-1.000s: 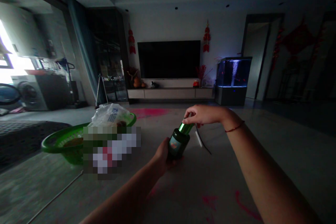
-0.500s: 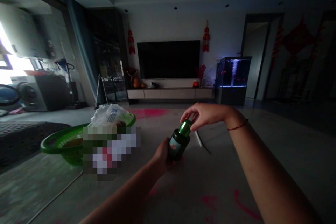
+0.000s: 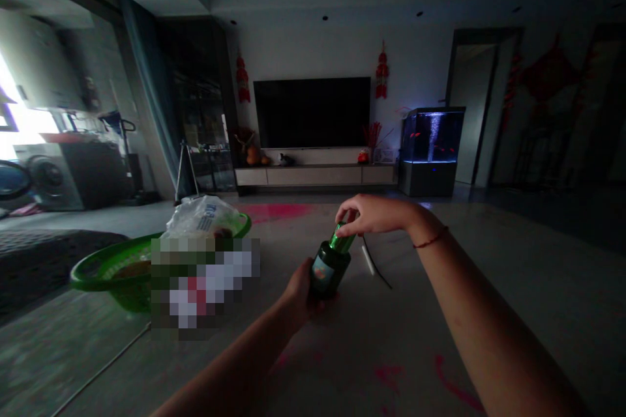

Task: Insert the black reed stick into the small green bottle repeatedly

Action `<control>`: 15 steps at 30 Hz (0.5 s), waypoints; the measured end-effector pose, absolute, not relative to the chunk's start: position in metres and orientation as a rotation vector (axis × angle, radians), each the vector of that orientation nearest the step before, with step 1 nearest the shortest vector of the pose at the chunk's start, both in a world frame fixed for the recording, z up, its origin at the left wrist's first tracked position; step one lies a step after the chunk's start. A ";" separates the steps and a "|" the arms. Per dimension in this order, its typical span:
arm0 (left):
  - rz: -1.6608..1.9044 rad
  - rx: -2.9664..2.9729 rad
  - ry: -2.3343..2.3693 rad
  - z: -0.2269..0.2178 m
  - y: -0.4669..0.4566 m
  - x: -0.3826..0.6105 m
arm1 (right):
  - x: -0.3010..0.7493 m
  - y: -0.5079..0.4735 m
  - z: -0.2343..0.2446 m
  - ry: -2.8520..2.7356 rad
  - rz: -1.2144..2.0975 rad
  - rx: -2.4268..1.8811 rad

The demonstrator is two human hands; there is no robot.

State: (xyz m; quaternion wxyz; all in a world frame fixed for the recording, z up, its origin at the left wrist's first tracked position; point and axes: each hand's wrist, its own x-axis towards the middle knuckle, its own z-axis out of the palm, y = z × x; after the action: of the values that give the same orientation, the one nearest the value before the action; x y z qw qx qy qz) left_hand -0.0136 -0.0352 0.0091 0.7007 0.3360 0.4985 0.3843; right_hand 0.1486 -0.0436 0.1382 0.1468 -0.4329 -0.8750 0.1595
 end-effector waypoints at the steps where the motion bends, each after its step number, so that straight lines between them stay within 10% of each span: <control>1: 0.858 0.752 1.112 0.010 -0.036 -0.013 | 0.150 -0.044 0.139 -2.527 0.433 -1.209; 15: 0.866 0.728 1.132 0.011 -0.038 -0.012 | 0.168 -0.047 0.146 -2.497 0.472 -1.120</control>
State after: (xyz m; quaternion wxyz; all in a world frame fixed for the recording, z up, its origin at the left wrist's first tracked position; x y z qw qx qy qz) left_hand -0.0124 -0.0381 0.0114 0.6964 0.3263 0.5077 0.3884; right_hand 0.1682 -0.0469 0.1457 0.1814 -0.3966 -0.8842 0.1671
